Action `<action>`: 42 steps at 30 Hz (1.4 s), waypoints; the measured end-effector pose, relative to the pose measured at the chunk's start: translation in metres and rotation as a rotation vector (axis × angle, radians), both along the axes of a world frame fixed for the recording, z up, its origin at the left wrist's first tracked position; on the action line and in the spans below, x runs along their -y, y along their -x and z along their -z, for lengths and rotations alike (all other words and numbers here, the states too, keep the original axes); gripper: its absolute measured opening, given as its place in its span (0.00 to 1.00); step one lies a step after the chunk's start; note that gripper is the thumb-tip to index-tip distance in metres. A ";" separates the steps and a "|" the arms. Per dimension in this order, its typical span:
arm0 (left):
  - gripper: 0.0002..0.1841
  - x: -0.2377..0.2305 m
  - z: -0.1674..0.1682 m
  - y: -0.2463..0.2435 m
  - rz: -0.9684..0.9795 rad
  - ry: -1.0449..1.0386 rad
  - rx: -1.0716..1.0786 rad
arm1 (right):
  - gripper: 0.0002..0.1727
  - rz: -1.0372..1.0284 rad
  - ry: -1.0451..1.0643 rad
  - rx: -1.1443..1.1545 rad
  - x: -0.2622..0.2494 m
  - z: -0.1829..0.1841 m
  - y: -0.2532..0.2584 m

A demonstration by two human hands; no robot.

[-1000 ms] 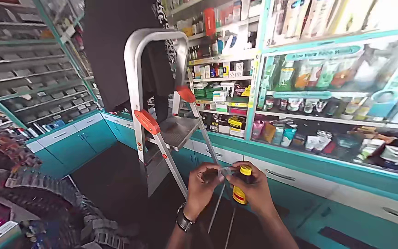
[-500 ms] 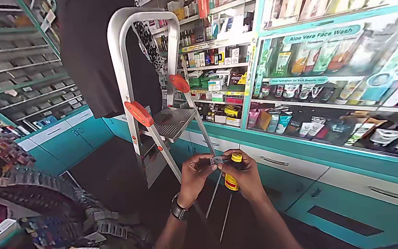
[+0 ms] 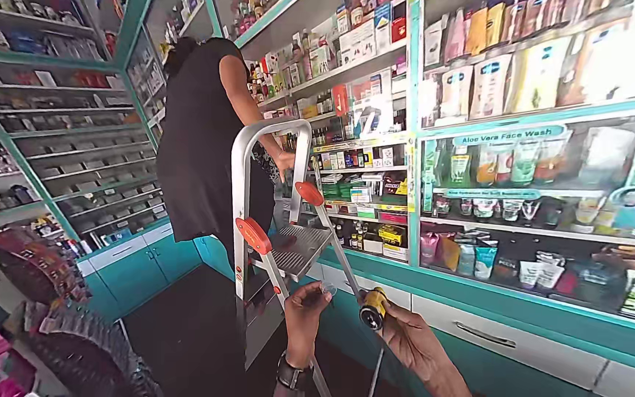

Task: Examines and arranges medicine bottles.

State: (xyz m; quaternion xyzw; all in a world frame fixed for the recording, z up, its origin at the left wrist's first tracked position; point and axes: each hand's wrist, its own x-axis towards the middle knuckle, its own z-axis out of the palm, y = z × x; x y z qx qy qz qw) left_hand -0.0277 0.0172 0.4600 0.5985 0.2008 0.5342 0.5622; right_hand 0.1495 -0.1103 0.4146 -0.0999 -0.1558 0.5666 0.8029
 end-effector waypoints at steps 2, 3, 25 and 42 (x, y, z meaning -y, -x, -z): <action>0.16 -0.002 -0.005 0.000 -0.013 -0.018 -0.009 | 0.14 0.040 0.001 -0.034 -0.001 -0.005 0.004; 0.16 -0.002 -0.007 0.000 -0.021 -0.030 -0.021 | 0.15 0.058 0.013 -0.016 -0.001 -0.008 0.006; 0.17 0.012 0.011 -0.004 0.280 0.024 -0.097 | 0.17 0.458 0.339 0.469 -0.023 -0.028 0.051; 0.16 0.008 0.020 0.003 0.361 0.258 -0.040 | 0.17 0.389 0.415 0.346 -0.029 -0.017 0.057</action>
